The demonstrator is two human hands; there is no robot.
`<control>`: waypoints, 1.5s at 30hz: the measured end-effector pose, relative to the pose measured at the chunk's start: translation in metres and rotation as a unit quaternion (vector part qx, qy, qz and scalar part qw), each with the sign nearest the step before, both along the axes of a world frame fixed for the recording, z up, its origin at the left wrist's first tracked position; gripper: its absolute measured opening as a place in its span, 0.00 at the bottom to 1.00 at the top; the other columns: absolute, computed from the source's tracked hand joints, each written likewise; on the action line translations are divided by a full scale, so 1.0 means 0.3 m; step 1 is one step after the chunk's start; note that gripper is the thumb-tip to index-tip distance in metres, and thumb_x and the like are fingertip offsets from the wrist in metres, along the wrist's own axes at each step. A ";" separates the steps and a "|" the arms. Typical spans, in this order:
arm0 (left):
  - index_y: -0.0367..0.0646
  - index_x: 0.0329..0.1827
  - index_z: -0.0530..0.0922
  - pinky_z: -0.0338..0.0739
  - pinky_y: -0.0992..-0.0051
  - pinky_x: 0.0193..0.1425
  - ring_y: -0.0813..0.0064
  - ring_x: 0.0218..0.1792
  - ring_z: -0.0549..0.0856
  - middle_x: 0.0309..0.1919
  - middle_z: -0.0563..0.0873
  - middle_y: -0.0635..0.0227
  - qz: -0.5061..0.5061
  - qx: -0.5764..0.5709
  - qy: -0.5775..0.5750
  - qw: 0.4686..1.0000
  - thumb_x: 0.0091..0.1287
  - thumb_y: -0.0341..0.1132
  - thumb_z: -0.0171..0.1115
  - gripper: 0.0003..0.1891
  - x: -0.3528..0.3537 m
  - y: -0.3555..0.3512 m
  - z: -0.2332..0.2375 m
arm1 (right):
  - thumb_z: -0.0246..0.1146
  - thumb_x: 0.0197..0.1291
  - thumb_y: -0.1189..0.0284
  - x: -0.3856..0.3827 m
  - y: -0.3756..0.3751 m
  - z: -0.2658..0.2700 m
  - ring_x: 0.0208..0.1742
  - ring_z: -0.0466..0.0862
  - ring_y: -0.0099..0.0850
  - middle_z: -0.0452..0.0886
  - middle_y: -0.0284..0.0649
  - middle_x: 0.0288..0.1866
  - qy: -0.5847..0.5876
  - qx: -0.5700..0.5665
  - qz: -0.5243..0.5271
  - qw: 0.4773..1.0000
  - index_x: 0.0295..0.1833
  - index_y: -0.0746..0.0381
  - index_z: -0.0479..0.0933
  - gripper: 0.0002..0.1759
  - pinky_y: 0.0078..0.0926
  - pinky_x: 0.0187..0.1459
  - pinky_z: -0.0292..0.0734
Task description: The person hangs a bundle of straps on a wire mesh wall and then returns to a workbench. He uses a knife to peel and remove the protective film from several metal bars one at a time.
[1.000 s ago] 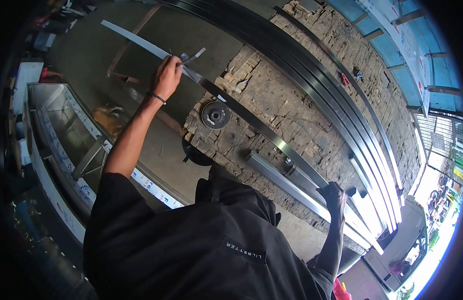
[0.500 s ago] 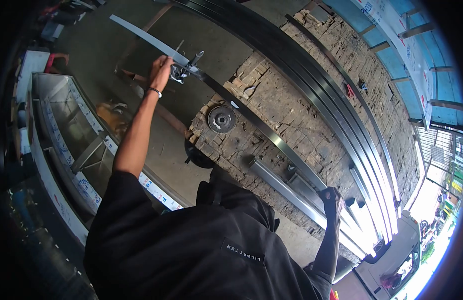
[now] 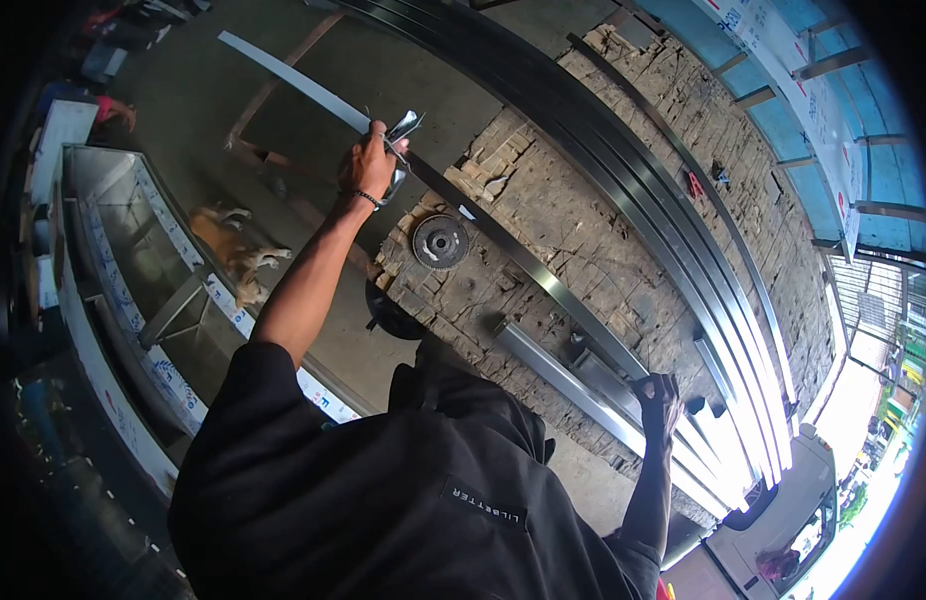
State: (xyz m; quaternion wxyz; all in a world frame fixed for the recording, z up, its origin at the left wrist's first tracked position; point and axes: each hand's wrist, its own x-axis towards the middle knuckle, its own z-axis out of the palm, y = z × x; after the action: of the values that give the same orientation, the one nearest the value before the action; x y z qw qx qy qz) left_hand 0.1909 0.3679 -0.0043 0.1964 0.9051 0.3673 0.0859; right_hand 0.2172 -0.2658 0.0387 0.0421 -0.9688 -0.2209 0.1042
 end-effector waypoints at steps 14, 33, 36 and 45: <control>0.34 0.30 0.85 0.82 0.58 0.35 0.56 0.29 0.89 0.26 0.88 0.53 0.078 -0.191 0.013 0.978 0.51 0.58 0.80 0.30 0.008 0.066 -0.122 | 0.79 0.50 0.63 0.003 0.030 0.037 0.46 0.85 0.47 0.83 0.42 0.42 0.006 -0.010 0.007 1.000 0.44 0.58 0.82 0.19 0.45 0.45 0.77; 0.33 0.31 0.85 0.83 0.63 0.40 0.59 0.35 0.92 0.32 0.91 0.50 0.128 -0.332 -0.046 0.933 0.50 0.52 0.83 0.26 0.010 0.050 -0.160 | 0.75 0.55 0.47 0.141 0.922 -0.134 0.49 0.86 0.45 0.84 0.44 0.49 0.048 0.089 0.162 0.982 0.54 0.58 0.78 0.31 0.45 0.47 0.82; 0.31 0.36 0.86 0.84 0.60 0.46 0.51 0.43 0.92 0.39 0.91 0.43 0.147 -0.307 -0.031 0.940 0.52 0.46 0.81 0.24 0.002 0.021 -0.131 | 0.75 0.56 0.48 0.144 0.923 -0.175 0.46 0.85 0.45 0.82 0.43 0.45 0.002 0.113 0.197 0.974 0.49 0.58 0.78 0.28 0.45 0.43 0.82; 0.44 0.24 0.81 0.66 0.75 0.21 0.81 0.16 0.74 0.17 0.78 0.76 0.152 -0.543 -0.251 0.786 0.63 0.35 0.75 0.13 -0.060 0.099 -0.155 | 0.67 0.66 0.51 0.106 0.943 -0.161 0.54 0.85 0.47 0.81 0.45 0.52 0.065 0.028 0.153 0.986 0.57 0.58 0.74 0.25 0.51 0.48 0.79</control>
State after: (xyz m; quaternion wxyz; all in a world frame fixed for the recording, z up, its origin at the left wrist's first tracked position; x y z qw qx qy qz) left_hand 0.1728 0.3977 -0.0507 0.7255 0.5277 0.4237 0.1251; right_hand 0.2489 0.0171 -0.0096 0.0672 -0.9130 -0.3666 0.1659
